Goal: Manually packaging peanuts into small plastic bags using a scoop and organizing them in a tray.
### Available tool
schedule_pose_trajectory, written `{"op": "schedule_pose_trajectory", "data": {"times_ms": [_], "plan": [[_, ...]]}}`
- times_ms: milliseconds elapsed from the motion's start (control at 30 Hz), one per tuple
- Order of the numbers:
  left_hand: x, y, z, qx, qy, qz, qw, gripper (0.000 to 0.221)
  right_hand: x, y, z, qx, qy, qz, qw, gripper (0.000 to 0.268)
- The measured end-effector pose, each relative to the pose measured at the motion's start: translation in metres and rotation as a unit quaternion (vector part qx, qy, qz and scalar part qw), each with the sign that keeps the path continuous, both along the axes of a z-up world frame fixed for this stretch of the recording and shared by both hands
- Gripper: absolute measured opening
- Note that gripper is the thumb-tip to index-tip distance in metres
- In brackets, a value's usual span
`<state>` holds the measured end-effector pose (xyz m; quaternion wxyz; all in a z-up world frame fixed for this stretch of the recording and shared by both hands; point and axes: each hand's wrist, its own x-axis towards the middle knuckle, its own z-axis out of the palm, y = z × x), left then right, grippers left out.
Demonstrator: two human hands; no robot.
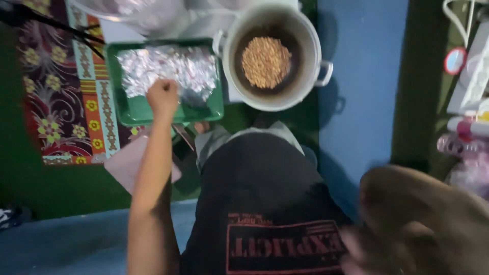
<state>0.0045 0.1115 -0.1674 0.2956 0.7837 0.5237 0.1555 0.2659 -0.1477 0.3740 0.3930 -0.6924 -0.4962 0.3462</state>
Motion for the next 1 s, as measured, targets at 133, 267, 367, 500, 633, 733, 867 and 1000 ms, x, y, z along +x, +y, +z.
{"op": "schedule_pose_trajectory", "data": {"times_ms": [133, 267, 367, 500, 633, 733, 867, 1000], "plan": [[-0.006, -0.044, 0.047, -0.188, -0.029, 0.035, 0.981, 0.017, -0.035, 0.016, -0.182, 0.053, -0.012, 0.027, 0.998, 0.014], [0.000, -0.084, 0.045, -0.330, -0.157, 0.031, 0.930, 0.011, -0.056, 0.041, -0.361, -0.042, 0.098, -0.030, 0.994, 0.019], [0.008, -0.105, 0.115, -0.305, -0.146, -0.020, 0.941, 0.011, -0.076, 0.054, -0.407, -0.094, 0.220, -0.082, 0.967, 0.031], [0.000, -0.097, 0.094, -0.310, -0.120, -0.063, 0.941, 0.011, -0.083, 0.067, -0.413, -0.116, 0.210, -0.084, 0.967, 0.030], [-0.011, -0.085, 0.102, -0.347, -0.158, -0.071, 0.922, 0.020, -0.098, 0.074, -0.392, -0.127, 0.248, -0.107, 0.954, 0.019], [-0.019, -0.075, 0.113, -0.370, -0.167, -0.091, 0.909, 0.011, -0.105, 0.076, -0.405, -0.109, 0.287, -0.138, 0.942, 0.020], [-0.014, -0.070, 0.105, -0.358, -0.170, -0.114, 0.911, 0.006, -0.107, 0.079, -0.424, -0.110, 0.228, -0.145, 0.956, 0.015], [-0.003, -0.069, 0.112, -0.253, -0.081, -0.128, 0.955, 0.011, -0.112, 0.076, -0.430, -0.146, -0.030, -0.173, 0.974, 0.012]]}}
